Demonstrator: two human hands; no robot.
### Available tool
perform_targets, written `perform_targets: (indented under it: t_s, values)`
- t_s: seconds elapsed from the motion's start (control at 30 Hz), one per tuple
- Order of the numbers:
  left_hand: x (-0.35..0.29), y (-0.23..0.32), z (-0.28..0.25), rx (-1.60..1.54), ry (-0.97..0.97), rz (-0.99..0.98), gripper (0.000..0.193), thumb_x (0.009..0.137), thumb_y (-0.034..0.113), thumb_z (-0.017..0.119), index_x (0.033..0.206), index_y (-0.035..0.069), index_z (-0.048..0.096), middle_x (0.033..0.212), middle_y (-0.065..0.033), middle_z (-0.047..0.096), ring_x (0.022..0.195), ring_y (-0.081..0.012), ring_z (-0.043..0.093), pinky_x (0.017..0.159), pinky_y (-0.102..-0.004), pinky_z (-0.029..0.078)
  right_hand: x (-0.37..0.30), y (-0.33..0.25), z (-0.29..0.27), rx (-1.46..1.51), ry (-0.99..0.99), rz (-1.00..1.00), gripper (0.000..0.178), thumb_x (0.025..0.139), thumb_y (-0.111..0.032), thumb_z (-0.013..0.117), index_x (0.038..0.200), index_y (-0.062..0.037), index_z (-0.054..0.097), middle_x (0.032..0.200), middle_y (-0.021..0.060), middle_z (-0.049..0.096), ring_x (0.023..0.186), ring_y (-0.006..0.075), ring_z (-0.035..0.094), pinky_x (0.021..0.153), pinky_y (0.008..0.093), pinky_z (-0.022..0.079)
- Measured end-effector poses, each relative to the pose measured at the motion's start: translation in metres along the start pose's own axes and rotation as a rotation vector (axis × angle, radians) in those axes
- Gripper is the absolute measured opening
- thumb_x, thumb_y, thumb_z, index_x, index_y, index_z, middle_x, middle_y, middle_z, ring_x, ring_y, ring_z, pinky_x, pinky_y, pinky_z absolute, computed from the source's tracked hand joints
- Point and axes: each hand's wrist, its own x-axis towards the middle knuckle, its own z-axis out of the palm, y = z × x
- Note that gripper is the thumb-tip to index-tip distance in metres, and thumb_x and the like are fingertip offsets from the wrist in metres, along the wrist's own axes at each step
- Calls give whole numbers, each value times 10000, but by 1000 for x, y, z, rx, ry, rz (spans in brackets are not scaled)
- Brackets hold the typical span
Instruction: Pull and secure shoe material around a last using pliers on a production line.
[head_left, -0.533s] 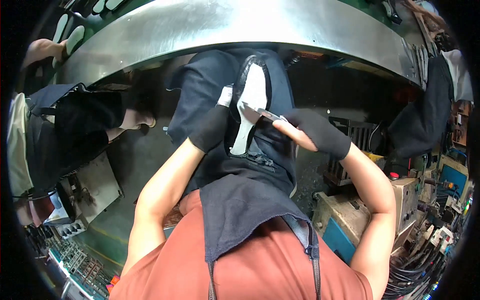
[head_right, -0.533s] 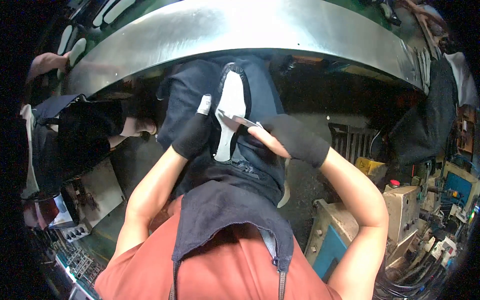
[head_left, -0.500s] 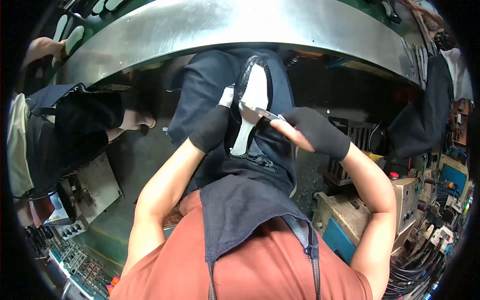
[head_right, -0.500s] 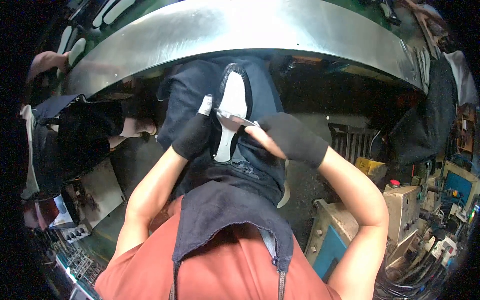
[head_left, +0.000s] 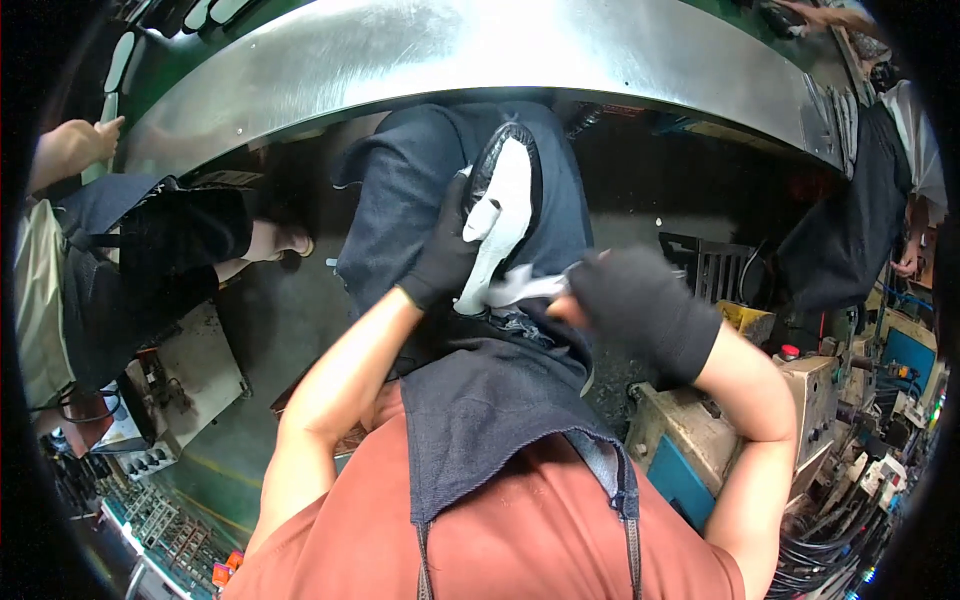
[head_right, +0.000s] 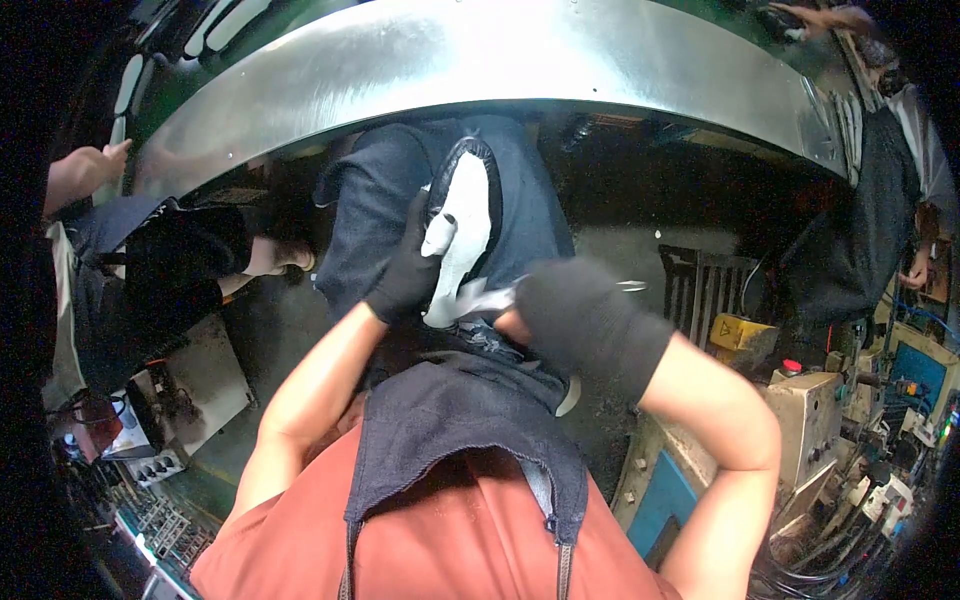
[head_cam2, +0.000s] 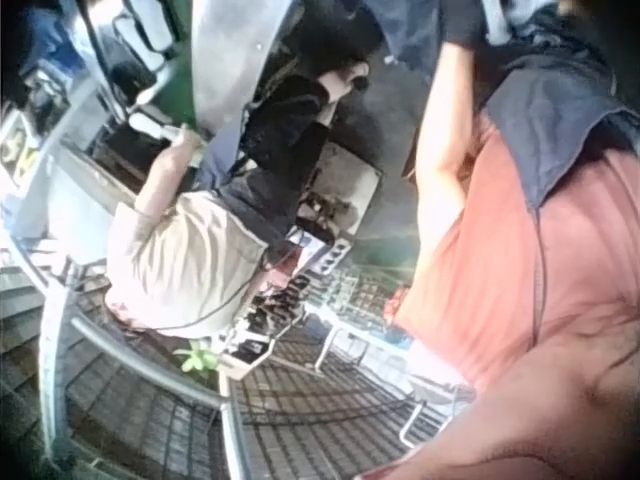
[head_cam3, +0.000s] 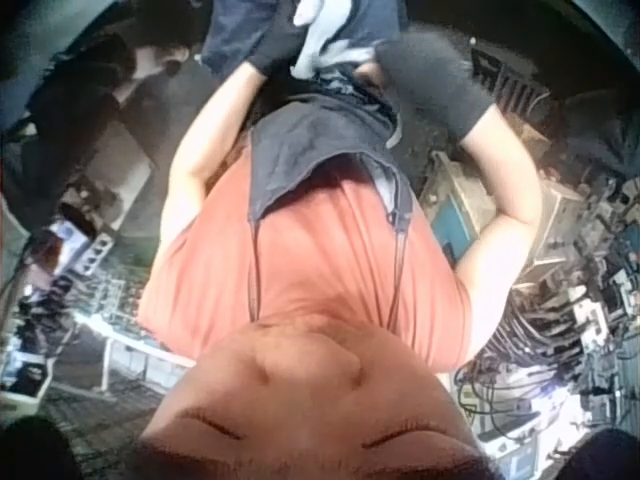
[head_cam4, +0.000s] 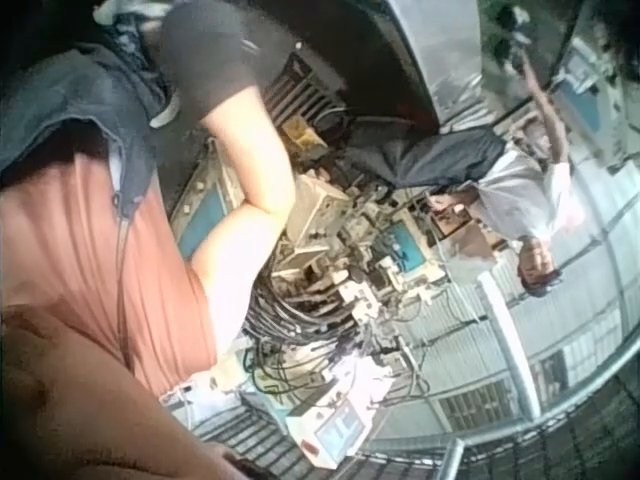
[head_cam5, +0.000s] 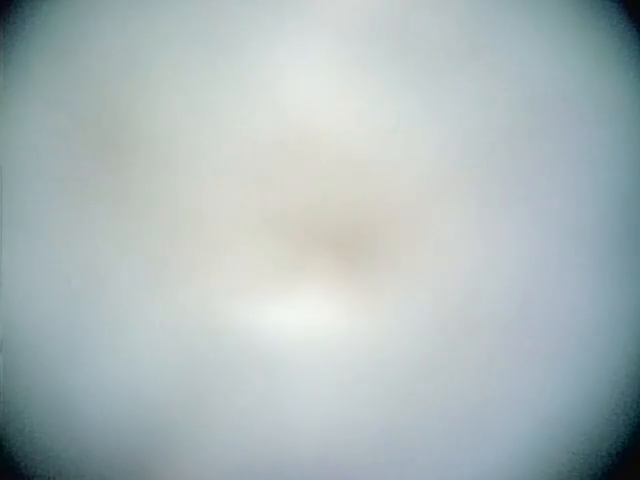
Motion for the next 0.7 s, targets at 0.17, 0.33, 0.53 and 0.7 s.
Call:
perform_targets:
  t_s: [0.17, 0.33, 0.53, 0.7]
  values:
    - [16, -9, -36, -854, -372, -473, 521, 1072, 393, 306, 1378, 4, 467, 1292, -90, 571, 1178, -175, 534, 1070, -308, 382, 34, 6, 55, 221, 417, -279, 473, 953, -490, 500, 902, -46, 654, 829, 204, 656, 737, 398, 647, 663, 453, 521]
    - [14, 0, -13, -496, -208, -393, 390, 1036, 277, 428, 1322, 16, 472, 1258, -98, 568, 1150, -188, 542, 1020, -311, 413, 0, 30, 79, 603, 303, -88, 403, 966, -416, 534, 878, -38, 645, 793, 203, 638, 756, 398, 636, 640, 446, 483]
    - [0, 25, -17, 38, -221, -123, 648, 879, 225, 688, 1405, 44, 356, 1303, -141, 515, 1222, -236, 499, 1033, -352, 404, -7, -12, 23, 425, 583, -335, 314, 932, -354, 605, 917, -43, 641, 812, 193, 633, 735, 374, 633, 630, 437, 492]
    - [2, 15, -28, 98, -434, -11, 1189, 638, 300, 904, 1508, 19, 144, 1444, -194, 402, 1364, -288, 384, 1131, -392, 317, 25, 34, 45, 537, 481, -93, 301, 964, -320, 574, 897, -33, 635, 745, 180, 572, 632, 314, 580, 612, 389, 460]
